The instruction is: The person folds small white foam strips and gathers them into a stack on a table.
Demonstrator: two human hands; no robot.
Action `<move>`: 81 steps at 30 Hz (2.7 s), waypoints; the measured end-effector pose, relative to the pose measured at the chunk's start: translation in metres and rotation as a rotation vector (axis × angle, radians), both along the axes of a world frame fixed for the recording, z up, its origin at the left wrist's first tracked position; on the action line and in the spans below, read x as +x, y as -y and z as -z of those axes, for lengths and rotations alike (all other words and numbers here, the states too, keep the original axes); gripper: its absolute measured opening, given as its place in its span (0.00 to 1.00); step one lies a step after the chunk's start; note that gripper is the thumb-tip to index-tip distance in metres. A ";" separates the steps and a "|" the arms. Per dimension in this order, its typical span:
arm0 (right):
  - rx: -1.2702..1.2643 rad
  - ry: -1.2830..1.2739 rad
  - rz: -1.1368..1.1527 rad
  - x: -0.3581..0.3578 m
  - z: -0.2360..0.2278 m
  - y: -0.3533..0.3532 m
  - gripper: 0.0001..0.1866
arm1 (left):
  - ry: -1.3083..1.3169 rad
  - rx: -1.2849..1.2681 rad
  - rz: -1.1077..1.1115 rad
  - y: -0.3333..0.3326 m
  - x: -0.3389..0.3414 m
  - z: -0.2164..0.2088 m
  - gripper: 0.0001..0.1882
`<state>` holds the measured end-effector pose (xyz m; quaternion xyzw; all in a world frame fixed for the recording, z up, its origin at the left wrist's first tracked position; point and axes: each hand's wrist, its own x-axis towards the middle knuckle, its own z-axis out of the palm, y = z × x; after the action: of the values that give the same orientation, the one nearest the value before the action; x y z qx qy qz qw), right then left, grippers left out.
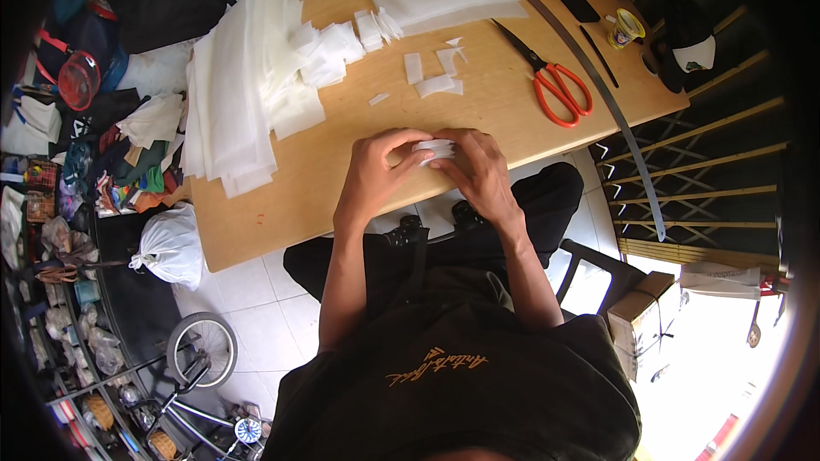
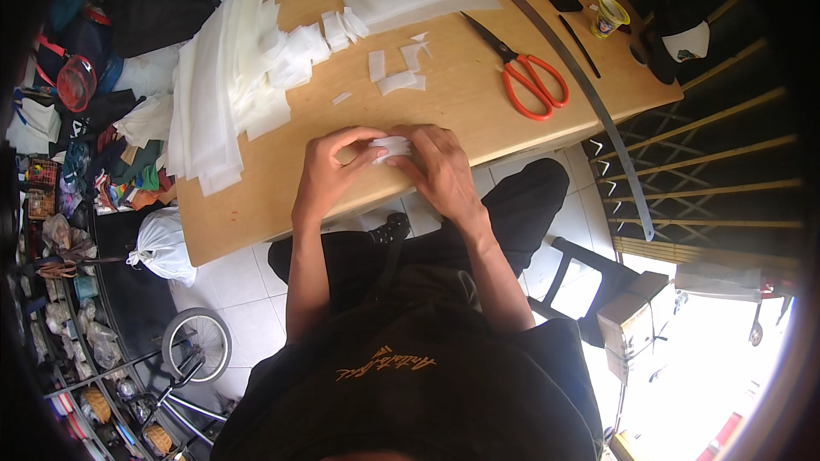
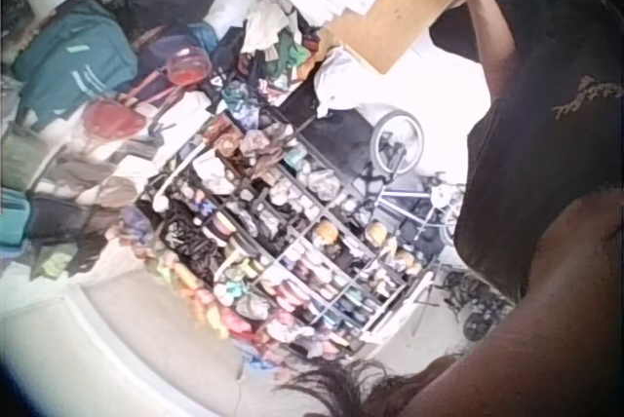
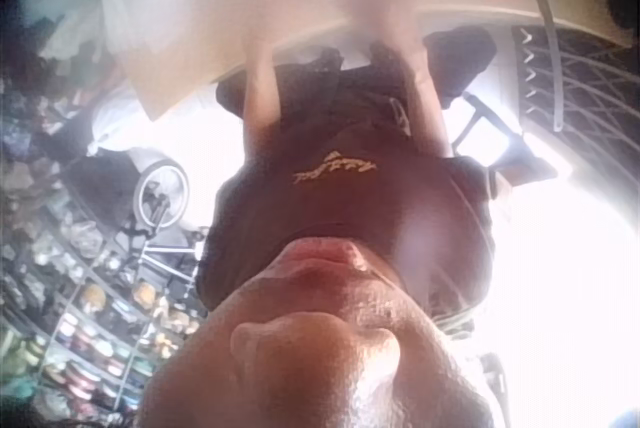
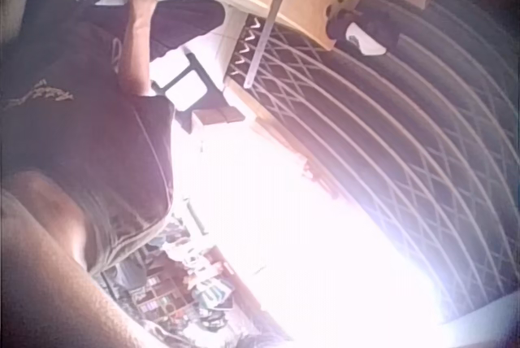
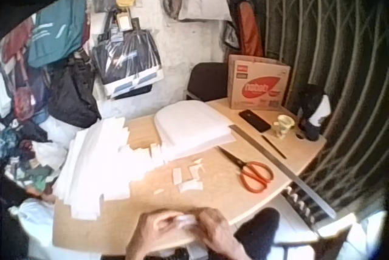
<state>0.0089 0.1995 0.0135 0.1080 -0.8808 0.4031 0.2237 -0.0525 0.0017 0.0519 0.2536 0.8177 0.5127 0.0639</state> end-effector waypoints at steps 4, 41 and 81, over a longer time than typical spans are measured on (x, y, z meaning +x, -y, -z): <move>0.058 -0.190 0.028 -0.002 0.016 0.002 0.22 | -0.229 0.076 -0.052 -0.002 0.006 0.023 0.17; 0.161 -0.109 0.041 0.000 0.006 0.003 0.21 | -0.069 -0.030 -0.079 -0.008 -0.019 -0.002 0.12; -0.014 0.022 -0.105 -0.003 -0.006 -0.004 0.20 | 0.117 0.057 -0.065 0.010 -0.024 0.021 0.06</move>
<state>0.0061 0.2034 0.0194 0.1481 -0.8735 0.4214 0.1934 -0.0766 -0.0080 0.0314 0.1984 0.8055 0.5515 0.0878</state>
